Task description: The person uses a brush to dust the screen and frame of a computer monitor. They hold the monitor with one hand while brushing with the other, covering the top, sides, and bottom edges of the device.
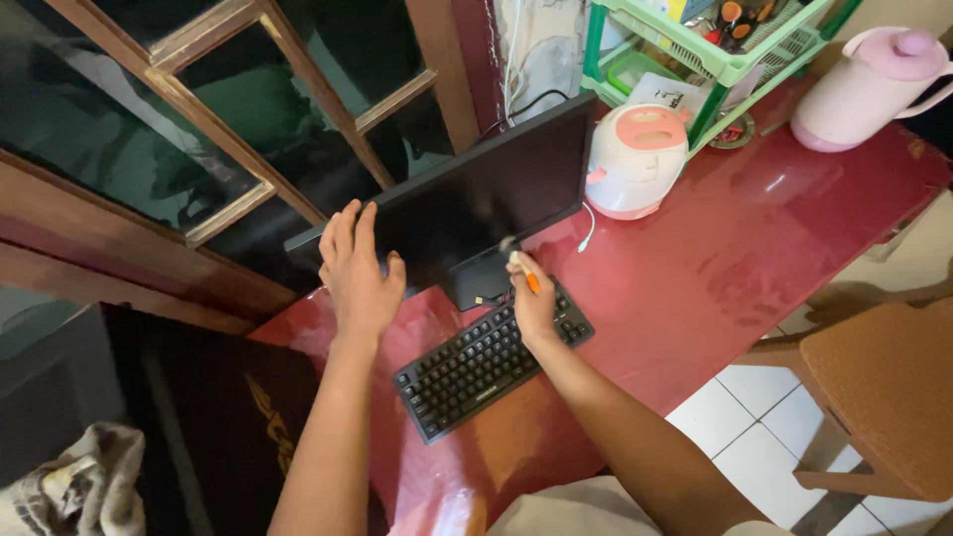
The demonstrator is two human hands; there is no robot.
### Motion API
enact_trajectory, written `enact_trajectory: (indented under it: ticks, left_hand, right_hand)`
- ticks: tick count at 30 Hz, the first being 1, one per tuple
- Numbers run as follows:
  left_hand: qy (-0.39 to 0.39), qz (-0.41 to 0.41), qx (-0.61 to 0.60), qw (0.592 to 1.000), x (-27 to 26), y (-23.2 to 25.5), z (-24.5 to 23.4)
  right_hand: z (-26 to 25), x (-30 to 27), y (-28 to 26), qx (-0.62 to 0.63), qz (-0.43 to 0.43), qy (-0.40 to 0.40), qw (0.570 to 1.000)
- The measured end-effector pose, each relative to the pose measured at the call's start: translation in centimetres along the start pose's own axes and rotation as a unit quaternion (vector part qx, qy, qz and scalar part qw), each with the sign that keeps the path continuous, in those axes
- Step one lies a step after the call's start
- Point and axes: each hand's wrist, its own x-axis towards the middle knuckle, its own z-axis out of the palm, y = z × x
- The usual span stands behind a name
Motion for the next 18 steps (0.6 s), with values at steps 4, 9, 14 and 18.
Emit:
enact_trajectory:
  ticks: [4,9,14,18]
  left_hand:
    - [-0.016,-0.010,-0.009,1.000,0.0,0.1,-0.4]
    - [-0.012,-0.005,-0.021,1.000,0.0,0.1,-0.4]
    - [-0.005,-0.007,-0.024,1.000,0.0,0.3,-0.1]
    - [-0.011,-0.015,-0.024,1.000,-0.1,0.4,-0.2]
  right_hand:
    - [0.6,-1.4,-0.1,-0.001,-0.022,0.003,1.000]
    - [1.7,-1.8,-1.3,-0.082,-0.099,0.046,0.991]
    - [1.6,-2.1,-0.8,-0.072,-0.041,-0.017,0.996]
    - [1.3,-2.1,-1.0,-0.077,-0.097,0.034,0.992]
